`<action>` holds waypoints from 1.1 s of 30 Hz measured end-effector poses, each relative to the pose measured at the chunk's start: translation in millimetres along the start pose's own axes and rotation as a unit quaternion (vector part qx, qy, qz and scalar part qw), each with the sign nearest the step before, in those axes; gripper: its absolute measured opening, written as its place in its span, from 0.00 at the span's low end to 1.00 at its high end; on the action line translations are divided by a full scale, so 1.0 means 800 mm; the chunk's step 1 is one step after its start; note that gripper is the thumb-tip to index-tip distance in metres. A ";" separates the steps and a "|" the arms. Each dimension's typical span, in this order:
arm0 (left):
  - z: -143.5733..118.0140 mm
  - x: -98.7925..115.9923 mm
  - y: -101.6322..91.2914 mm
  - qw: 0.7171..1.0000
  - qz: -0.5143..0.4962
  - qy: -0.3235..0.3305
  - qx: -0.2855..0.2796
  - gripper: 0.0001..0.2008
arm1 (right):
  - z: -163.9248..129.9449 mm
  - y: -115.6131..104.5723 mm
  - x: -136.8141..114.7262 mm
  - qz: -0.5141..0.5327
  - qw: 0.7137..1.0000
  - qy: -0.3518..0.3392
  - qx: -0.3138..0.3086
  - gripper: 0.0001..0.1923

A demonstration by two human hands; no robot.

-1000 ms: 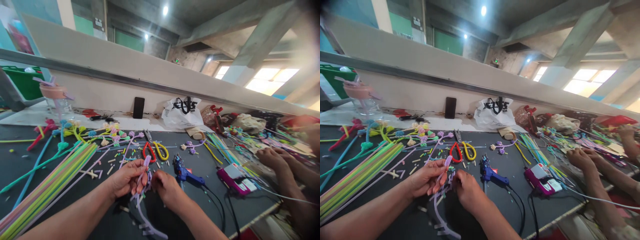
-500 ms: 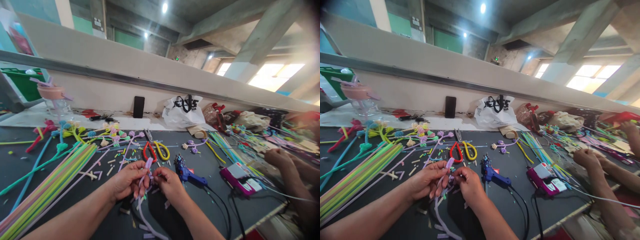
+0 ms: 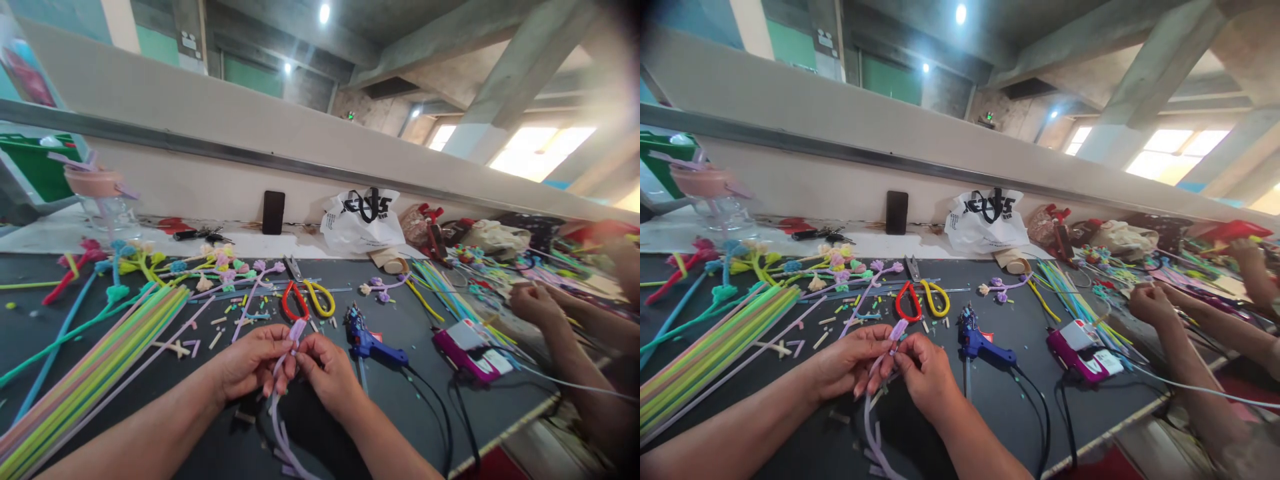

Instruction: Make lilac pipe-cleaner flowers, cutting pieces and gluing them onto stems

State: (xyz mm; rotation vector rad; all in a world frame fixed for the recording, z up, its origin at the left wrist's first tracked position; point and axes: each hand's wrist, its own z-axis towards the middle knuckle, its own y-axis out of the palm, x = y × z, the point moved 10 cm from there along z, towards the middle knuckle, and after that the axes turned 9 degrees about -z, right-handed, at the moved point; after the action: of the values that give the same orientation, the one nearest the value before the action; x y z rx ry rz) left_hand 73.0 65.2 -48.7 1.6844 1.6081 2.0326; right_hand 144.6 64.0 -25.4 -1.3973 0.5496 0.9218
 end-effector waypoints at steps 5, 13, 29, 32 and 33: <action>0.000 0.002 0.002 1.000 -0.007 0.002 -0.006 0.06 | 0.002 0.007 0.011 0.137 0.990 0.029 -0.014 0.08; 0.001 -0.004 0.000 1.000 0.002 -0.009 -0.003 0.07 | 0.003 -0.019 0.023 0.184 0.978 0.091 0.038 0.11; 0.002 -0.029 0.005 0.986 0.153 -0.061 0.012 0.07 | -0.027 -0.054 -0.064 -0.259 0.916 -0.280 0.127 0.09; 0.003 -0.030 0.005 0.981 0.178 -0.069 0.028 0.05 | -0.027 -0.050 -0.062 -0.271 0.912 -0.287 0.115 0.10; 0.004 -0.031 0.005 0.980 0.184 -0.072 0.030 0.04 | -0.026 -0.049 -0.061 -0.272 0.912 -0.287 0.112 0.10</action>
State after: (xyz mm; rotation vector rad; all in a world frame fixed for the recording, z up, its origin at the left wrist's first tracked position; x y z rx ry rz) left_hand 87.5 50.2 -63.3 2.2355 1.4111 1.9615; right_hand 153.1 35.8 34.1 -0.9264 -0.1799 0.7294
